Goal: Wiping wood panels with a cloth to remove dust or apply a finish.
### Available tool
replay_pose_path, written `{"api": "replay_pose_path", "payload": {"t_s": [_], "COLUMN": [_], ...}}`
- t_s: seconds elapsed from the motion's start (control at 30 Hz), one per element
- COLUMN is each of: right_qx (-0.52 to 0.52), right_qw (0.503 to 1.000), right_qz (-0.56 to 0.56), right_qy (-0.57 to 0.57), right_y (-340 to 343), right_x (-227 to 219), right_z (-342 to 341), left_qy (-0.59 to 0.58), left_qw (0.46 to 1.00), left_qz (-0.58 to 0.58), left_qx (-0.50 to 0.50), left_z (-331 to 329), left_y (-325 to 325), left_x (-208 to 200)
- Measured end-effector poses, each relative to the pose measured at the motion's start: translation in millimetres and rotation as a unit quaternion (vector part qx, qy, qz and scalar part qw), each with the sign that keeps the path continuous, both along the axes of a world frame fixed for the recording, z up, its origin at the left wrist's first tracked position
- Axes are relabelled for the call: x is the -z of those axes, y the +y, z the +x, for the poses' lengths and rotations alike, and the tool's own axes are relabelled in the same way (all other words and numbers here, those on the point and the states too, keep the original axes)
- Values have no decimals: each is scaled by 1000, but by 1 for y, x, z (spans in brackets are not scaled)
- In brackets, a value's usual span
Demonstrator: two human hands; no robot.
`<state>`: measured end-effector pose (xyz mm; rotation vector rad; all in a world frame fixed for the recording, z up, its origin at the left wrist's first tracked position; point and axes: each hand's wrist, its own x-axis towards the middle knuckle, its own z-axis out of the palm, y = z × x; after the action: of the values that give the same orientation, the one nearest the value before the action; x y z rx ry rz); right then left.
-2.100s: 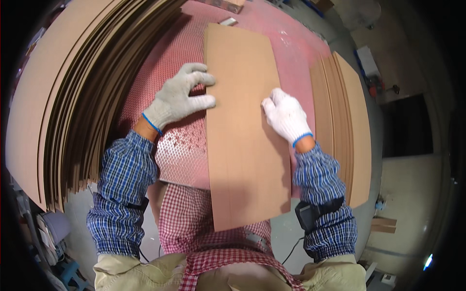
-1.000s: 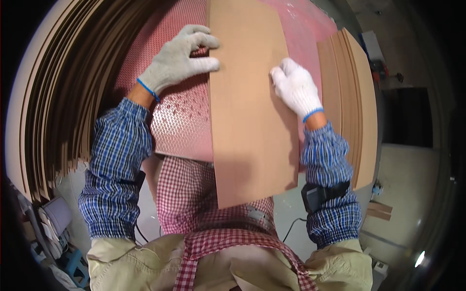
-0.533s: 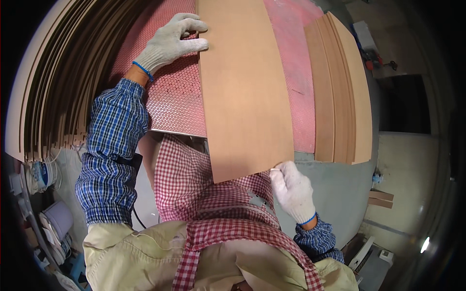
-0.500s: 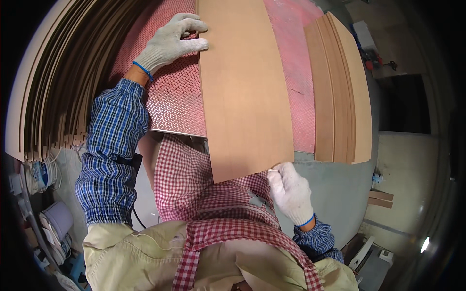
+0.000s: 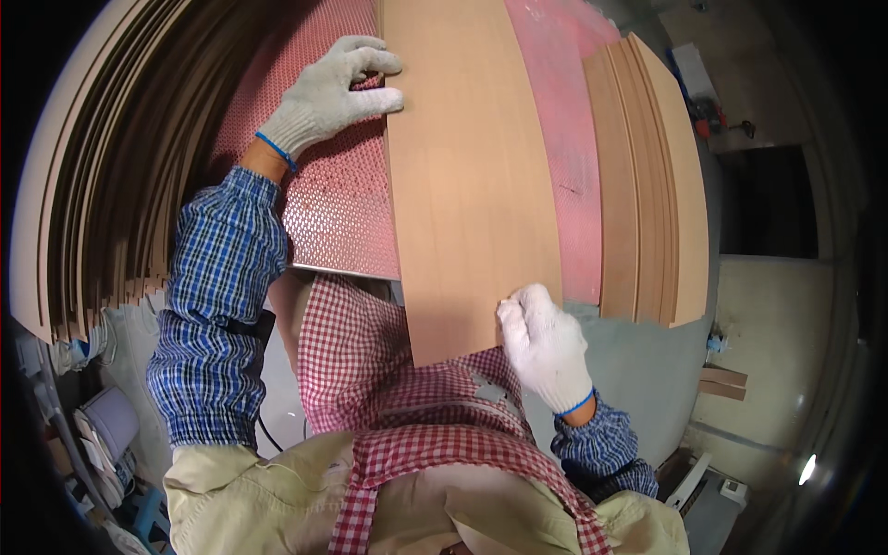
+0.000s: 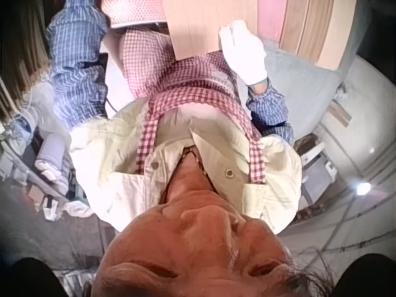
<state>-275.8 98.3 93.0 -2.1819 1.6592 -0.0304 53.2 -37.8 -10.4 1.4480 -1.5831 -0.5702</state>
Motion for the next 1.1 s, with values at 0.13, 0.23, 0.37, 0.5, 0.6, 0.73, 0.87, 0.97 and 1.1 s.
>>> {"api": "replay_pose_path", "payload": {"t_s": [0.13,0.23,0.37,0.5,0.6,0.73,0.87,0.97,1.1], "right_qx": [-61,-92,-119,-122,-131,-110,-86,-105,-171], "right_qw": [995,991,985,984,982,986,994,990,971], "right_qz": [-75,-95,-116,-117,-130,-119,-67,-73,-153], "right_qy": [-17,2,45,48,48,47,-17,60,71], "right_y": [-62,-124,-208,-286,-337,-396,-418,-432,-436], "right_x": [14,17,20,14,15,17,17,14,25], "right_z": [25,52,95,134,158,184,207,213,201], "left_qy": [33,14,-15,2,18,30,26,52,37], "left_qw": [999,1000,1000,1000,999,998,999,997,998], "left_qz": [8,-7,-1,13,-13,27,25,36,15], "left_qx": [20,20,10,21,25,47,38,53,57], "left_z": [4,4,5,3,2,2,3,1,1], "left_y": [5,4,10,9,7,5,10,12,5], "left_x": [-5,-6,-16,-28,-28,-33,-29,-34,-31]}}
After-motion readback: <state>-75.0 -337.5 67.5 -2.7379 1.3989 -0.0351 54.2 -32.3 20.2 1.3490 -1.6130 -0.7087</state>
